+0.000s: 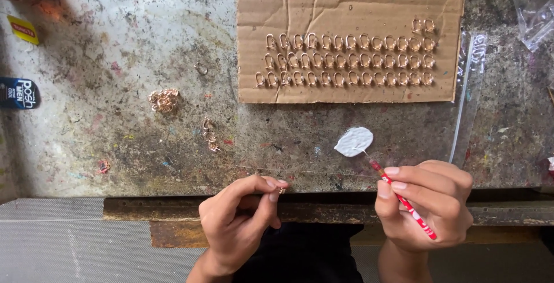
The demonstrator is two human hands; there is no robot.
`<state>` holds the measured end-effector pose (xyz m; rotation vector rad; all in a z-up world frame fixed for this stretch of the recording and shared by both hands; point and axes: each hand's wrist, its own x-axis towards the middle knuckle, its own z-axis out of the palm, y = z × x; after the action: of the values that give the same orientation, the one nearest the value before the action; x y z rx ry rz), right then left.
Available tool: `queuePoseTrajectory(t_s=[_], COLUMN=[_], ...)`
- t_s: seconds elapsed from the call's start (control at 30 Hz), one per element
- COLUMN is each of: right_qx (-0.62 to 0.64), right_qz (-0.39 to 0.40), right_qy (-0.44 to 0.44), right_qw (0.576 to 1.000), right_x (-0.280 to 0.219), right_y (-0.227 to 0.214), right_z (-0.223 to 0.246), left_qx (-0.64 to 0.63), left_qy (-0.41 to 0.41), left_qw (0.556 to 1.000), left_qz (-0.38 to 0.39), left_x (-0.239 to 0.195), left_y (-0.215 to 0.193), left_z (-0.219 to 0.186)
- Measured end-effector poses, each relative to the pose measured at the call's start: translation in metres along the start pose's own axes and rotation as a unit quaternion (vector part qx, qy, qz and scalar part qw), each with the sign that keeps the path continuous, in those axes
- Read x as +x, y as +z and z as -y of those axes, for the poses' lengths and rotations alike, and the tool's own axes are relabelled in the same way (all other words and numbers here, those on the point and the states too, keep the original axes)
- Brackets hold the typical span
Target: The person repeatedly picks up small copper-colored metal hooks from a cardboard sheet, applies white paint to them with a small brush, and places them back on the sheet. The process is repeated for several hooks throughout the clip.
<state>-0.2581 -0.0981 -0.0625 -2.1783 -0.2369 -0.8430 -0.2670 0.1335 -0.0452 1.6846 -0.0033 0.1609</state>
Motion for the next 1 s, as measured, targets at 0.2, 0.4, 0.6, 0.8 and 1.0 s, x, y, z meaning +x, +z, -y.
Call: queuePoseTrajectory(t_s=[0.2, 0.4, 0.6, 0.8, 1.0], right_qx=[-0.01, 0.003, -0.019, -0.029, -0.03], right_qz=[0.024, -0.005, 0.014, 0.021, 0.022], right_qy=[-0.011, 0.01, 0.002, -0.008, 0.0], right_qw=[1.0, 1.0, 1.0, 0.999, 0.999], right_x=[0.0039, -0.0022, 0.0012, 0.0023, 0.0017], right_y=[0.0012, 0.0003, 0.0005, 0.0019, 0.002], right_z=[0.0028, 0.0013, 0.0029, 0.0032, 0.0047], left_qx=[0.001, -0.002, 0.003, 0.004, 0.0], left_qy=[0.007, 0.007, 0.019, 0.007, 0.001], left_qw=[1.0, 1.0, 1.0, 1.0, 1.0], left_qz=[0.002, 0.007, 0.019, 0.021, 0.021], left_x=[-0.0001, -0.0019, -0.001, -0.0005, -0.0007], left_y=[-0.0012, -0.002, -0.0031, -0.0029, -0.0031], left_z=[0.0025, 0.004, 0.0043, 0.004, 0.0046])
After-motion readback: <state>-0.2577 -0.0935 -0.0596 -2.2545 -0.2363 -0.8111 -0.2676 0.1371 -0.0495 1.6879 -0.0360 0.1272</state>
